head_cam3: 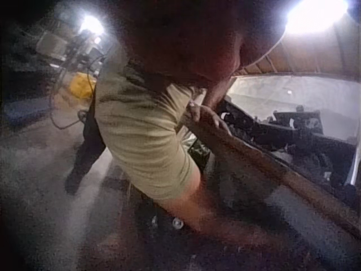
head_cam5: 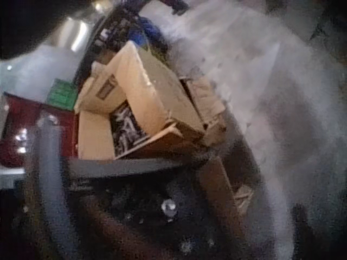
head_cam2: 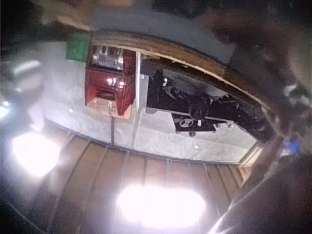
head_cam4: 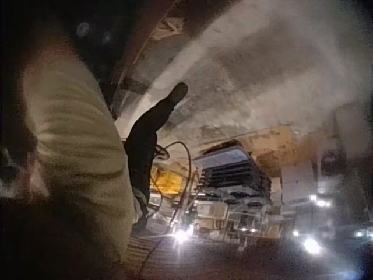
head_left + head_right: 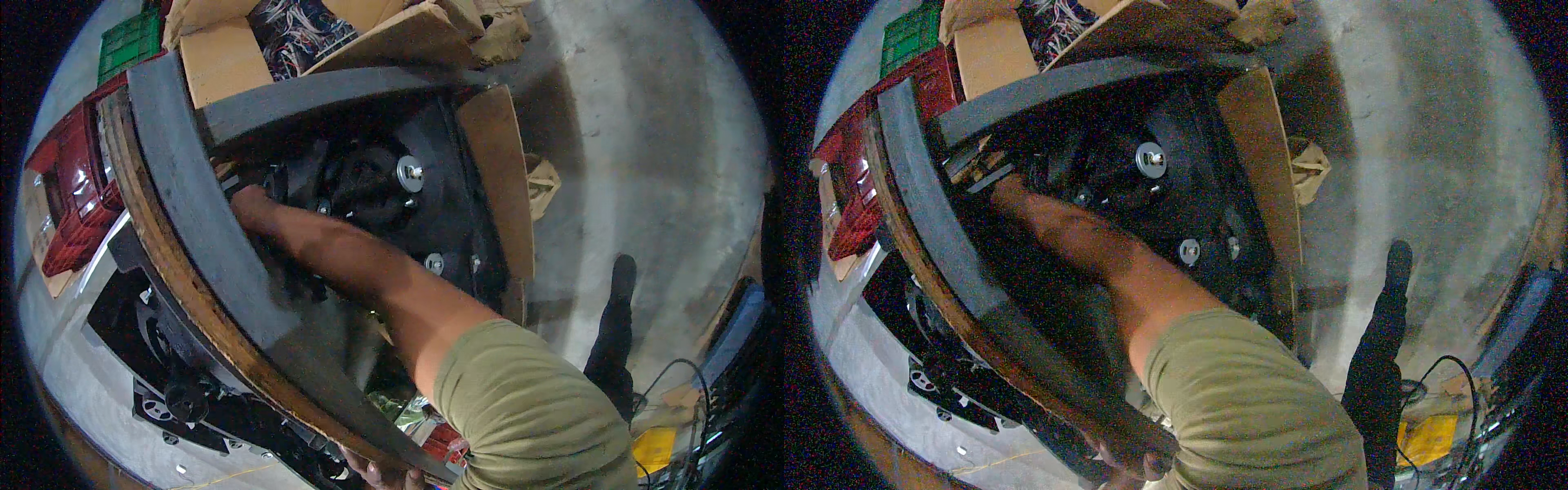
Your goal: The person assembles small white cylindrical components into black square fan housings on a workbench. They repeatedly pick up components, insert them into the housings, and place the assembled units into a cardboard bin.
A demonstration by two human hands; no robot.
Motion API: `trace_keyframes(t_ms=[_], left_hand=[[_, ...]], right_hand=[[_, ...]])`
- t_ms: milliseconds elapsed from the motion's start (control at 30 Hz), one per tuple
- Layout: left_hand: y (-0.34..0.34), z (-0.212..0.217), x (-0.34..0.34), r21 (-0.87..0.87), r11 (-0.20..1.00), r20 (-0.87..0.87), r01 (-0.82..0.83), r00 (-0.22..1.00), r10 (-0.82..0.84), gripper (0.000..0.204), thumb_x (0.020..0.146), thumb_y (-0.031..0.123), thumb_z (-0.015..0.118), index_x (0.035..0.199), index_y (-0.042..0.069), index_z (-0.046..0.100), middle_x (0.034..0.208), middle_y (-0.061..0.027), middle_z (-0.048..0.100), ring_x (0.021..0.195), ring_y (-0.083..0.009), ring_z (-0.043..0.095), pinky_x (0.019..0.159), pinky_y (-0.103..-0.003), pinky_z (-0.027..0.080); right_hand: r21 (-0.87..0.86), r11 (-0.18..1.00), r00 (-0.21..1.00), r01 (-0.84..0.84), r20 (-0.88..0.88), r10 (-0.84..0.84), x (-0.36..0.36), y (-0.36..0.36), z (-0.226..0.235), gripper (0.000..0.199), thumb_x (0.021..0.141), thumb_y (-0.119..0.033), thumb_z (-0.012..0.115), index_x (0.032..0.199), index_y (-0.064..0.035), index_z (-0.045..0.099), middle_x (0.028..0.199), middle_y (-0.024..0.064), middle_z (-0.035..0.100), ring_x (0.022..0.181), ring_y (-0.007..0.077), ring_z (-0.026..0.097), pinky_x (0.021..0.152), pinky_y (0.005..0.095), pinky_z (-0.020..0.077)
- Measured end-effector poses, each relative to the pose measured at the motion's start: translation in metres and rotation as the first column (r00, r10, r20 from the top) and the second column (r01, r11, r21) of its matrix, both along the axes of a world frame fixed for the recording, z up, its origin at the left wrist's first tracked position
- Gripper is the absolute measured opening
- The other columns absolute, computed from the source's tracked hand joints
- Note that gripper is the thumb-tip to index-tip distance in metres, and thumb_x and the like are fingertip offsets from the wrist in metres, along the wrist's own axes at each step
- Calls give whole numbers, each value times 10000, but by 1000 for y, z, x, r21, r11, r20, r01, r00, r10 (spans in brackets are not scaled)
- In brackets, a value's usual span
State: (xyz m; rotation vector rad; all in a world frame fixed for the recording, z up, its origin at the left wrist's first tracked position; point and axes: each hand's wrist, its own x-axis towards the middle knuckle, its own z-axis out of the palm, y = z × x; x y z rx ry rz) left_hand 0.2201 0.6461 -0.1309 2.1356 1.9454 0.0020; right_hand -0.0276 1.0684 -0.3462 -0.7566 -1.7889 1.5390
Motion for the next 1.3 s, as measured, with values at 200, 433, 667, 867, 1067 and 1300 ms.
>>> trace_keyframes(t_ms=[200,433,667,867,1067,1300], left_hand=[[2,-2,-2,-17,1000,-3,-18,1000,18,852,891,454,543,1572,127,149,1601,-306,30,1473,-520,76,1169,-638,140],[2,1,0,-17,1000,1,3,1000,-3,848,889,449,544,1571,130,155,1599,-310,32,1472,-524,79,1168,-640,146],[6,0,-1,13,999,24,48,999,-48,843,888,444,546,1571,133,161,1598,-313,34,1470,-527,82,1166,-642,151],[26,-3,9,200,975,78,95,991,-113,640,843,280,612,1429,93,433,1479,-343,344,1288,-609,399,1068,-704,320],[23,-6,6,203,979,185,30,980,-68,670,804,287,619,1442,135,484,1486,-274,395,1334,-486,427,1117,-577,344],[12,-7,7,282,959,244,-28,969,-43,747,758,262,666,1460,133,445,1531,-244,348,1416,-442,335,1163,-541,300]], right_hand=[[-117,974,977,-195,-111,182,57,30,-49,362,797,-298,619,1085,-117,741,1114,109,722,1017,318,691,847,485,552],[158,980,990,-123,94,109,88,21,-45,267,804,-210,614,1002,-103,756,1044,123,727,995,312,687,816,489,539],[247,832,839,498,-381,-389,91,-92,-26,378,855,-241,578,1195,-87,638,1135,152,642,1096,381,578,948,484,440],[16,1000,978,-24,-206,27,195,-316,-68,311,854,-226,619,1092,-28,647,1077,240,656,984,440,625,854,510,524],[-437,820,741,-369,395,544,428,-484,-76,358,873,-313,615,1173,-126,671,981,198,706,949,382,677,853,456,531],[-115,991,651,-72,747,135,620,-368,-11,333,818,-114,625,1146,-78,673,957,183,702,833,311,683,751,384,538]])
